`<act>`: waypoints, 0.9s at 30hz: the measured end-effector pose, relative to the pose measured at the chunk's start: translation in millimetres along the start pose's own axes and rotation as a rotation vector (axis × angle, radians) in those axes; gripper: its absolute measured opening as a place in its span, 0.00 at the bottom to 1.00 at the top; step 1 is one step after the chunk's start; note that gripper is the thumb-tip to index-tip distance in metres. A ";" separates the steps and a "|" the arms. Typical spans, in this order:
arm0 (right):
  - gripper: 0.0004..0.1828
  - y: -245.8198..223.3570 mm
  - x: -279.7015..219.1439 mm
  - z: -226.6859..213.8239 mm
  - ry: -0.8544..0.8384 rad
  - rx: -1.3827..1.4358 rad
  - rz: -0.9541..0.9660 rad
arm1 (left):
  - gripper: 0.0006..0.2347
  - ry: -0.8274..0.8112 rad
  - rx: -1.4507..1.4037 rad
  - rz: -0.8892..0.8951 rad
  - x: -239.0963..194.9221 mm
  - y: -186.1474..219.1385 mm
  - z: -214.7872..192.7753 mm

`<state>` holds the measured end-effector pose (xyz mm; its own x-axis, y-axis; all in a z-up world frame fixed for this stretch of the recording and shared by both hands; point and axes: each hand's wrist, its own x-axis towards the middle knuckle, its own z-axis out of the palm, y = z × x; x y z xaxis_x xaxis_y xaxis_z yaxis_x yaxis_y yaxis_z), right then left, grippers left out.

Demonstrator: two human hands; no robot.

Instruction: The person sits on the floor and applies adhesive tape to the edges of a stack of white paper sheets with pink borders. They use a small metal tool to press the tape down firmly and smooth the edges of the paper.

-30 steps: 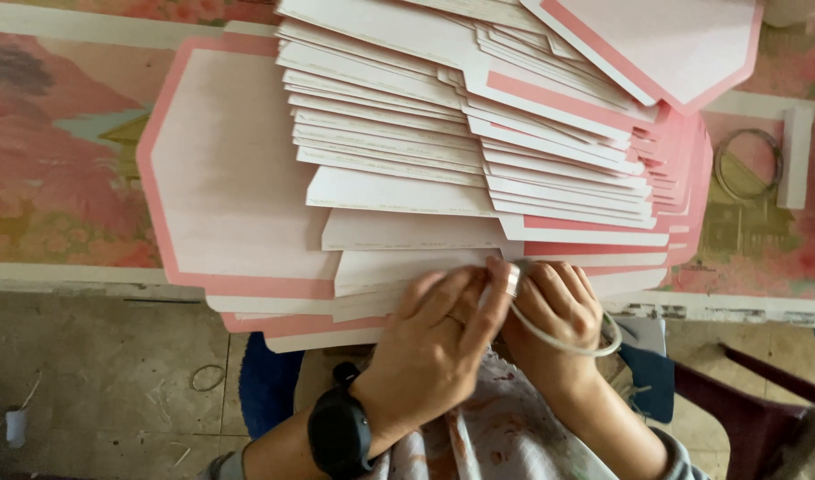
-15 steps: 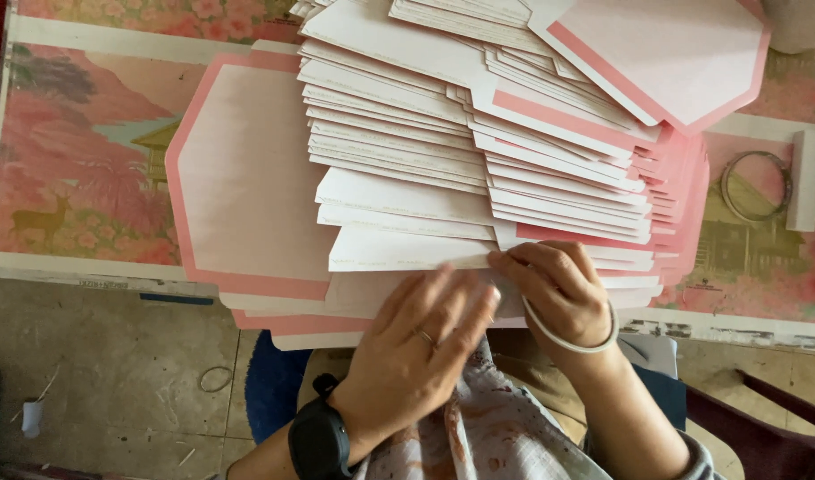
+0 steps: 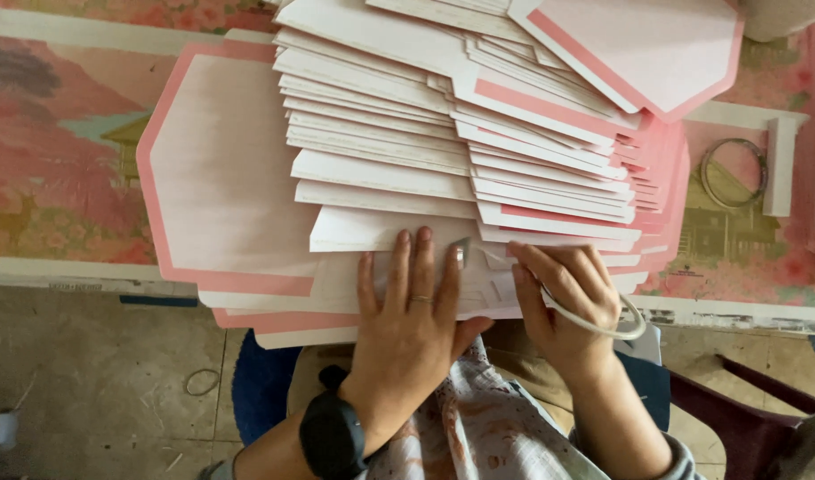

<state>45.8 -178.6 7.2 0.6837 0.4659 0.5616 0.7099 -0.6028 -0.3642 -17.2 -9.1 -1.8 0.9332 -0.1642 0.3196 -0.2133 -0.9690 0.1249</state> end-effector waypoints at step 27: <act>0.08 -16.9 -3.8 -0.8 -0.063 -0.058 0.140 | 0.19 0.113 -0.351 0.012 -79.2 -100.0 -8.5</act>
<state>31.0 -170.7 11.9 0.7858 0.4135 0.4600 0.5974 -0.7000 -0.3913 -72.2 102.4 -31.6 0.8964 -0.1345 0.4224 -0.3283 -0.8417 0.4287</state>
